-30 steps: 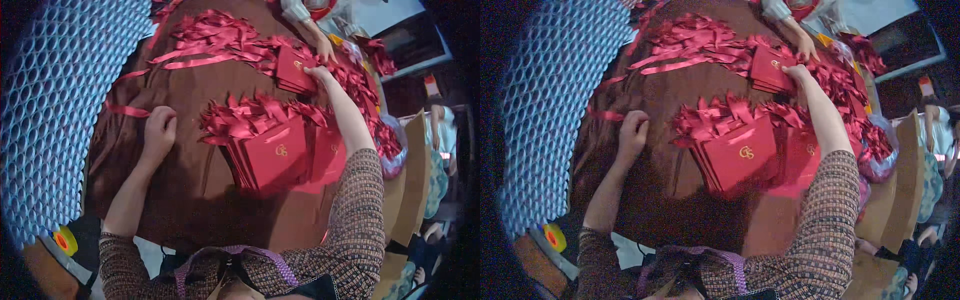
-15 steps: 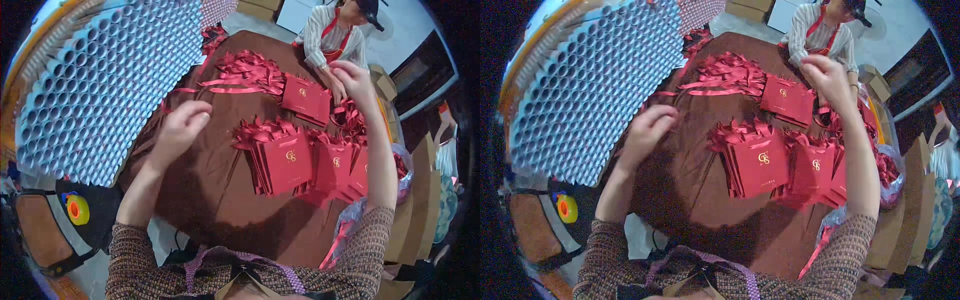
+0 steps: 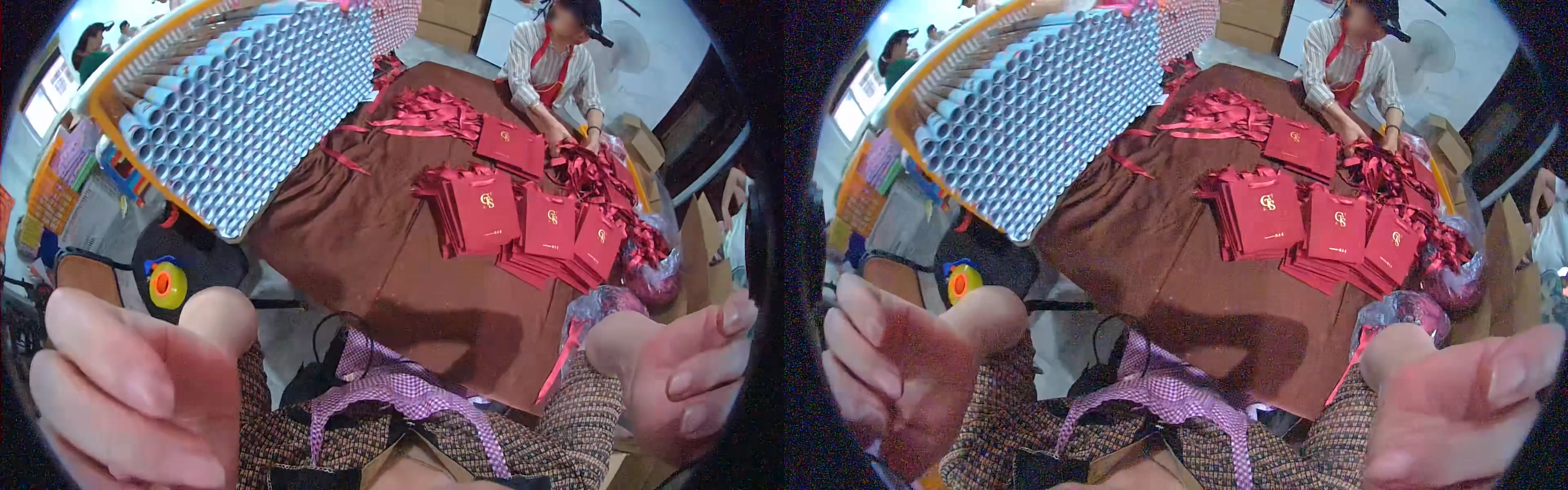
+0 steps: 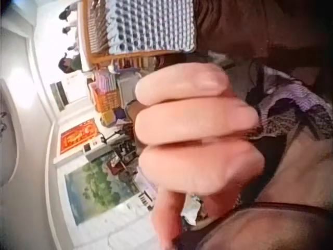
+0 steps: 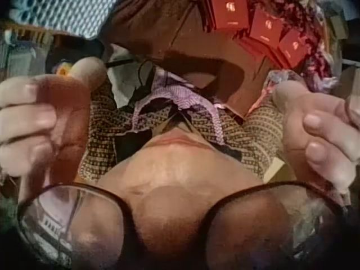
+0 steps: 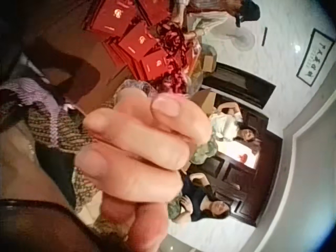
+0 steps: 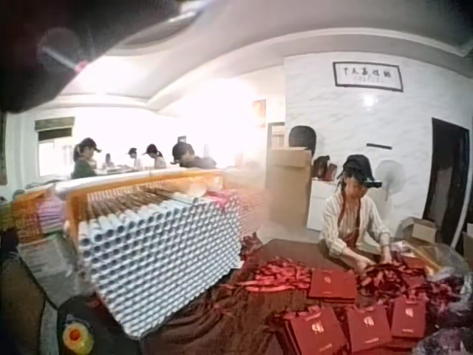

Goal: The person assembles paper gift bags by threading ribbons through their holes to attach handles by hand and stacks the bags on the table.

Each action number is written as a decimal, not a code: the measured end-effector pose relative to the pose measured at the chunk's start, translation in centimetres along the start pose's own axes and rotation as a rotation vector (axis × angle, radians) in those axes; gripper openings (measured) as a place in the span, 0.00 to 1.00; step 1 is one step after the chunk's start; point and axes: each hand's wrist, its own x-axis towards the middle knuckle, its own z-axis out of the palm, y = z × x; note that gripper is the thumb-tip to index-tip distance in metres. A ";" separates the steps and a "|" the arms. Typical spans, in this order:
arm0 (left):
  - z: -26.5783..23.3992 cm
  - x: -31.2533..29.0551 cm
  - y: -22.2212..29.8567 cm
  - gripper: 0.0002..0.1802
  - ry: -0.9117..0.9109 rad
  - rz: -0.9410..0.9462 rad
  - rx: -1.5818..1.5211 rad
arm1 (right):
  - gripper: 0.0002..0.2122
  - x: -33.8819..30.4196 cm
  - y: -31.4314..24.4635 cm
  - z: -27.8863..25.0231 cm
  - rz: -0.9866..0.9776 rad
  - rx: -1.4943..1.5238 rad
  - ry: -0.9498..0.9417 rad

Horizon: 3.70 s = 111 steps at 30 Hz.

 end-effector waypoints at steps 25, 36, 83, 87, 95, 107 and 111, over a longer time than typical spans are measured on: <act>1.3 2.4 3.7 0.11 -0.166 -0.102 0.245 | 0.10 -1.5 -4.1 1.9 0.498 0.287 0.120; 3.4 -1.6 4.3 0.05 0.165 -0.784 -0.066 | 0.11 -2.7 -1.3 7.1 0.811 0.549 -0.012; -22.9 7.0 7.7 0.35 -0.226 -0.960 0.383 | 0.15 4.5 17.9 50.7 0.191 0.047 -0.410; -21.3 8.4 9.0 0.32 -0.333 -1.059 0.442 | 0.17 5.6 17.3 49.0 0.170 0.018 -0.385; -27.2 3.6 1.1 0.24 -0.005 -0.625 0.506 | 0.08 6.3 8.0 33.0 0.544 0.773 -0.337; -31.8 6.2 -18.0 0.22 -0.766 -0.643 1.163 | 0.07 5.9 0.5 17.9 0.300 0.716 -0.244; -33.0 5.7 -19.7 0.19 -0.557 -0.862 1.381 | 0.05 4.1 2.0 16.2 0.389 0.514 -0.310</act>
